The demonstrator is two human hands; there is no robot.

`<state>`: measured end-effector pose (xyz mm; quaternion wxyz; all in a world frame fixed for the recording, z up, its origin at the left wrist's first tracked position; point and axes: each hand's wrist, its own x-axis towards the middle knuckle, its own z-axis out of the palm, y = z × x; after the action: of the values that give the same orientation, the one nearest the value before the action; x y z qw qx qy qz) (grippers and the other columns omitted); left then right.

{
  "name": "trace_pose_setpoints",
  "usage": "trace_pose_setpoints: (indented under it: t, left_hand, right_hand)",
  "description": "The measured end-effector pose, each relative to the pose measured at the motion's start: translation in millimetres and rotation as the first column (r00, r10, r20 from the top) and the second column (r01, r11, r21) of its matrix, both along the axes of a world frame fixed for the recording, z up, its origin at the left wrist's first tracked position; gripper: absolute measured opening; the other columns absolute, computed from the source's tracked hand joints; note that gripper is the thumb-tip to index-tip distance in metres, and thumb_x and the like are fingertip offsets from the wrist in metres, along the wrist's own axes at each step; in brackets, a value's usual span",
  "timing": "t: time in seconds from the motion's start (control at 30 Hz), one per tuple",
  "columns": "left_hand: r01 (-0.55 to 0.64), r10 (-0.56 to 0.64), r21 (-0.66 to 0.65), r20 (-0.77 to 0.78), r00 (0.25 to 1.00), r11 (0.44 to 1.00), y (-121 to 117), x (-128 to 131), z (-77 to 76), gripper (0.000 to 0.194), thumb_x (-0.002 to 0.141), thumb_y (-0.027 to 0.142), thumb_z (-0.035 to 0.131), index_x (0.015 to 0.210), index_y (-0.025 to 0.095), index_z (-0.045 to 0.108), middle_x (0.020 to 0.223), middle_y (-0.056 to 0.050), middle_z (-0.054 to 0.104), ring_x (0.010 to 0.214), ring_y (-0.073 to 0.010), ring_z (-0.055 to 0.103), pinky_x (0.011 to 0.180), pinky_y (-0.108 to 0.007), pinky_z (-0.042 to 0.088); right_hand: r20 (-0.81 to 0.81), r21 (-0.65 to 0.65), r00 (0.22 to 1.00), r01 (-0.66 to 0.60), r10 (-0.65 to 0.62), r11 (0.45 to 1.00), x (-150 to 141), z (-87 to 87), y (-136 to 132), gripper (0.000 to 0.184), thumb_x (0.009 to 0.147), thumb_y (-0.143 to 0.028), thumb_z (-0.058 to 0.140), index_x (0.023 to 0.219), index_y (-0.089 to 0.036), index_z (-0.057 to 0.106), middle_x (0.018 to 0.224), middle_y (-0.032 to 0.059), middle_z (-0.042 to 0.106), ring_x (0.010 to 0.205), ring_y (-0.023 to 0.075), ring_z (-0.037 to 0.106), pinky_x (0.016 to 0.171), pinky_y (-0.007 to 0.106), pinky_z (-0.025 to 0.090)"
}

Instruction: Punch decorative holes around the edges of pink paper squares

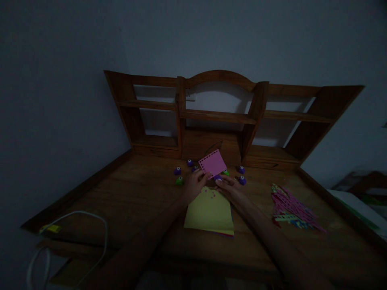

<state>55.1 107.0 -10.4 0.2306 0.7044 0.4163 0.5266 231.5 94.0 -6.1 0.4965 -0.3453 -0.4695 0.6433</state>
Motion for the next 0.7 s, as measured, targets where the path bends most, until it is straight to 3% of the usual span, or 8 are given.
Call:
trace_pose_setpoints:
  t: [0.7]
  left_hand:
    - [0.035, -0.035, -0.007, 0.011, 0.999, 0.999, -1.7, 0.2, 2.3, 0.027, 0.092, 0.035, 0.049, 0.103, 0.019, 0.067, 0.105, -0.007, 0.066, 0.093, -0.0189, 0.062, 0.074, -0.028, 0.050]
  right_hand:
    - [0.025, 0.024, 0.999, 0.027, -0.028, 0.999, -1.9, -1.2, -0.1, 0.038, 0.055, -0.029, 0.085, 0.089, -0.021, 0.070, 0.090, 0.0018, 0.070, 0.074, 0.0148, 0.064, 0.070, 0.027, 0.050]
